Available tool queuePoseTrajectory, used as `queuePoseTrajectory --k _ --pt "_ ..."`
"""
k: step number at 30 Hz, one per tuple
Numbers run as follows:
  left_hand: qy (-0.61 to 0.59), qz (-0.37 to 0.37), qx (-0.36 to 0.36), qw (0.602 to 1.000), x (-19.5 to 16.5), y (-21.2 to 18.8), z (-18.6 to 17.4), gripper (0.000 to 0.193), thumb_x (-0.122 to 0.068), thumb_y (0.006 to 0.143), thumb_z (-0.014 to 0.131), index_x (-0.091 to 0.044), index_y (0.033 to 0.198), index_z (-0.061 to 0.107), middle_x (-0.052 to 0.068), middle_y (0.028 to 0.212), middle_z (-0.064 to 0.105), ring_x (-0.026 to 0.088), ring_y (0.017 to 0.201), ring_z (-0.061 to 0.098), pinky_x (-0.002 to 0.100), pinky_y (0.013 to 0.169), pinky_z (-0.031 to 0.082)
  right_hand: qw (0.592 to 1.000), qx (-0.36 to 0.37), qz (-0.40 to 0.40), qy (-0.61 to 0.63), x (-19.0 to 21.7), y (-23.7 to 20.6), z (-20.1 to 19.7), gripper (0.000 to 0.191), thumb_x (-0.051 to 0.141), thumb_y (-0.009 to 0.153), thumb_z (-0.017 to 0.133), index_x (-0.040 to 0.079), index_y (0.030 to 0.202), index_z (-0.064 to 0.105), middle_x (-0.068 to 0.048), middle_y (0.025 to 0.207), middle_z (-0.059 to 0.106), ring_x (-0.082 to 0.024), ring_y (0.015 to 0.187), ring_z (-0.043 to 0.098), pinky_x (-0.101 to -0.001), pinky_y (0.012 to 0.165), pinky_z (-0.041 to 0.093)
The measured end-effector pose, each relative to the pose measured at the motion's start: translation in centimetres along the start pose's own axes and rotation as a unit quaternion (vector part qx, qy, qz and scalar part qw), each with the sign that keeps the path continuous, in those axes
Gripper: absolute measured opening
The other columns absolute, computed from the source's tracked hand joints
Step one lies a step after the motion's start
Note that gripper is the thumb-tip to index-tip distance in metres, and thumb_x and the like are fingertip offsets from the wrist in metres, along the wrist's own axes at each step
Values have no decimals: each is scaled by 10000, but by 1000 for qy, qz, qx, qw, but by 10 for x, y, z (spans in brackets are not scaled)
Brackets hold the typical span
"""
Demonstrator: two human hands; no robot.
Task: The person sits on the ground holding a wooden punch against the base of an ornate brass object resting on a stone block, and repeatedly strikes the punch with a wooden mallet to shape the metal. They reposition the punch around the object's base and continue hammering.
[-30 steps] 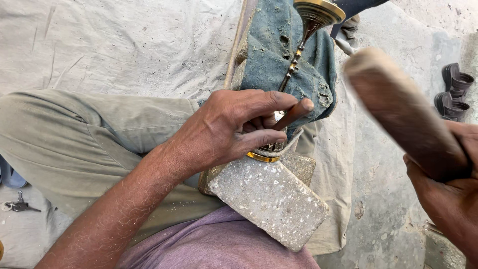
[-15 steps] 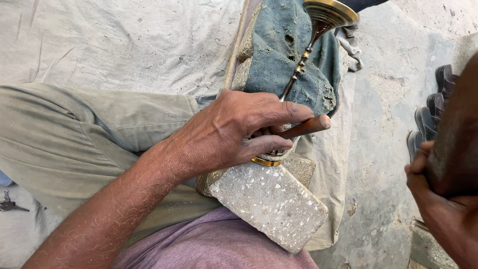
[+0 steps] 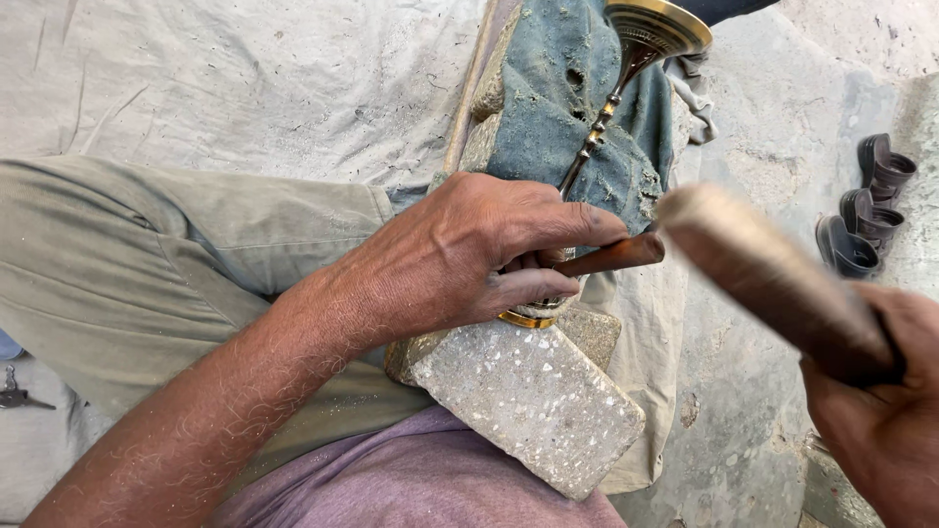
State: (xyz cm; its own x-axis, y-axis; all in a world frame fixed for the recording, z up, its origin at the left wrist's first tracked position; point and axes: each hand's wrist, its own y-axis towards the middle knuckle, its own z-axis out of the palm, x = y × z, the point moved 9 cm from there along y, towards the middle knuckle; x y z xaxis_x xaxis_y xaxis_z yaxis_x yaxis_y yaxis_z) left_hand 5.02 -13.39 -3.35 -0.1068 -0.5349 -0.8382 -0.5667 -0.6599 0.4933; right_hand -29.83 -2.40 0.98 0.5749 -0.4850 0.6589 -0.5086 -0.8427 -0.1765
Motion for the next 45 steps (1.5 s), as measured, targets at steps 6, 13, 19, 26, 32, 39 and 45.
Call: queuePoseTrajectory --k 6,13,19,26,32,39,45 --pt "15 9 9 1000 -2 4 3 489 -172 861 823 -143 1322 664 25 1027 762 173 865 762 339 793 619 970 52 -145 -189 35 -10 17 330 -105 886 658 1 1187 572 -107 948 648 -147 898 669 -281 841 582" --pt "7 7 13 1000 -2 3 2 465 -183 883 830 -138 1318 668 38 1053 765 184 901 765 337 804 623 976 -4 112 185 5 -2 13 130 103 932 632 119 1062 632 25 884 676 -36 798 707 -213 833 608" --pt "15 -12 27 999 1 6 6 480 -170 852 828 -140 1306 675 31 1016 768 176 857 761 338 780 618 922 36 -173 -345 58 -16 19 326 -77 891 759 -4 1181 629 -109 871 644 -184 741 660 -310 749 541" --pt "1 -8 21 1000 2 3 3 485 -163 863 820 -148 1325 671 31 1045 767 180 890 764 333 790 620 939 -5 118 322 6 -13 16 69 102 963 645 94 1028 621 12 902 664 -43 874 677 -216 838 622" --pt "13 -13 28 999 4 5 6 479 -175 860 824 -155 1316 677 33 1020 770 185 860 760 340 775 613 926 25 -183 -329 60 -22 24 384 -130 855 757 -2 1189 618 -128 898 663 -191 801 683 -295 741 561" --pt "13 -27 44 999 6 4 7 474 -167 858 830 -181 1308 684 24 987 777 171 849 766 335 776 616 928 -2 -219 -301 67 -27 20 276 -70 952 769 -36 1190 632 -141 895 679 -191 787 688 -274 733 540" --pt "-7 -5 25 1000 3 6 5 498 -167 861 827 -172 1333 669 26 1044 776 167 851 763 326 777 624 924 -1 -235 -301 67 -27 19 338 -72 889 743 -43 1196 607 -162 920 667 -242 808 691 -345 718 572"
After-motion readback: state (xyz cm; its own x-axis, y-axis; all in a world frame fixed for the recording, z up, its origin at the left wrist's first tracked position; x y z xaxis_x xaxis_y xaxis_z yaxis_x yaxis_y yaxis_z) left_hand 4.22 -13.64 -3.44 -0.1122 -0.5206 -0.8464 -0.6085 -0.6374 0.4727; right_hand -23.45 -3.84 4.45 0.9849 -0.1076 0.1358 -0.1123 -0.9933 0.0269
